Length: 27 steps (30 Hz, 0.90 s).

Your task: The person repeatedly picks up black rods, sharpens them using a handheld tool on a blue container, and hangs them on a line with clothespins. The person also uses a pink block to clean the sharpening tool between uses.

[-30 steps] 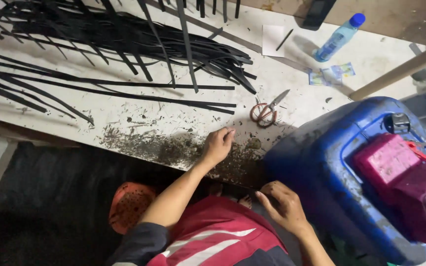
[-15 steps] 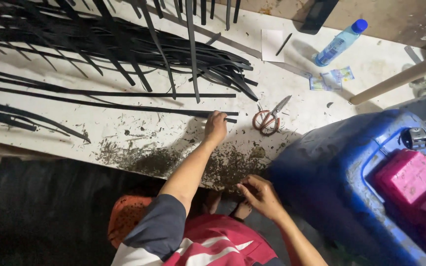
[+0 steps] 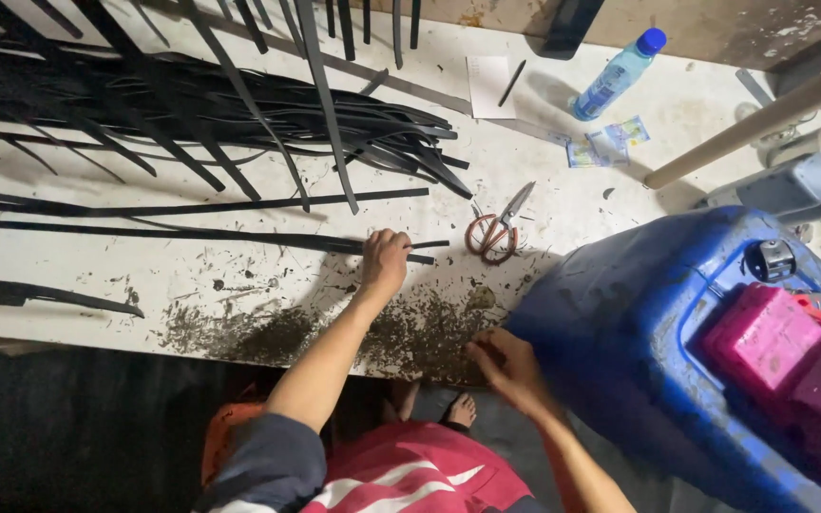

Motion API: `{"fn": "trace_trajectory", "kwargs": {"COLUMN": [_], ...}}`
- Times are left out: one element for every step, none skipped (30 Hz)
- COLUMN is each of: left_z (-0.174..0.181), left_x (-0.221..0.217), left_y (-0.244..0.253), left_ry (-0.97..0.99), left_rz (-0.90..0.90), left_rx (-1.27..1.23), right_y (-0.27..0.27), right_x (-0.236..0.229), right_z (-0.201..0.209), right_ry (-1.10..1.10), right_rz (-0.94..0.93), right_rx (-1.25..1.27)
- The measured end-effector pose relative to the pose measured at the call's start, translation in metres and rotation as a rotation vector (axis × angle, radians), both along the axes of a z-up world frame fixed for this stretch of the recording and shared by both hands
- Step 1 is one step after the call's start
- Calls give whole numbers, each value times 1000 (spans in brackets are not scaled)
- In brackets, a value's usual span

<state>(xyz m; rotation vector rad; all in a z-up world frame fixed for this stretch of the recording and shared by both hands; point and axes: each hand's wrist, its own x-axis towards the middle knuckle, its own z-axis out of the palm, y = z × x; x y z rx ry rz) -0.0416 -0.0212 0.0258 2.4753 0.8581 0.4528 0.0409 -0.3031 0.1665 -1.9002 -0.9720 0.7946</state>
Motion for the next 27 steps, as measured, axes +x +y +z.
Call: {"fn": "trace_trajectory", "kwargs": {"left_z": [5, 10, 15, 40, 65, 90, 105, 120, 136, 151, 167, 182, 194, 205, 217, 227, 237, 246, 254, 262, 269, 278, 287, 297, 303, 310, 316], "left_x": [-6, -12, -18, -24, -29, -34, -37, -41, -43, -46, -48, -51, -52, -53, -54, -55, -57, -58, -57, -56, -55, -53, -51, -49, -46, -44, -43], "left_y": [-14, -28, -41, -54, -66, -79, -88, -97, -105, -113, -120, -127, -132, -138, -143, -147, -151, -154, -158, -162, -165, -172, -178, -185, -189, -194, -199], "left_ry": [4, -100, -203, -199, -288, -376, -376, -405, -436, -439, -463, -487, -488, -506, -524, -525, -477, -429, -431, -415, -398, -399, -469, -538, -538, -587, -632], "left_rz": [-7, -65, -122, -128, -162, -195, -196, -219, -241, -242, -251, -261, -264, -276, -287, -290, -290, -289, -292, -311, -331, -335, -365, -394, -398, -383, -367], "left_rx": [0, -67, -133, -133, -152, -171, -164, -138, -109, -99, -158, -218, -207, -233, -262, -254, -208, -162, -157, -121, -85, -79, -200, -322, -315, -382, -454], "right_y": [4, 7, 11, 13, 15, 17, 17, 16, 16, 15, 14, 12, 9, 6, 2, -1, -4, -8, -12, -16, -20, -25, -29, -33, -39, -44, -50], "right_x": [1, 2, 3, 4, 6, 7, 7, 6, 8, 6, 5, 4, 4, 4, 5, 4, 4, 4, 5, 6, 7, 10, 13, 16, 14, 13, 9], "right_z": [5, 10, 14, 17, 21, 24, 19, 14, 9, 29, 50, 70, 73, 76, 80, 89, 98, 106, 107, 108, 109, 105, 103, 100, 97, 95, 92], "right_ry": [4, 28, 51, 55, 20, -16, -16, 13, 40, 38, 17, -4, -5, -30, -55, -57, -64, -71, -75, -95, -115, -118, -120, -122, -125, -30, 68], "right_rz": [-7, -71, -134, -140, -174, -208, -208, -221, -232, -229, -199, -169, -169, -146, -124, -124, -93, -61, -62, -57, -52, -54, -60, -67, -69, -52, -38], "right_rx": [0, 21, 43, 44, 87, 130, 137, 252, 369, 379, 470, 560, 571, 614, 654, 661, 703, 744, 749, 780, 811, 817, 833, 849, 856, 827, 795]}}
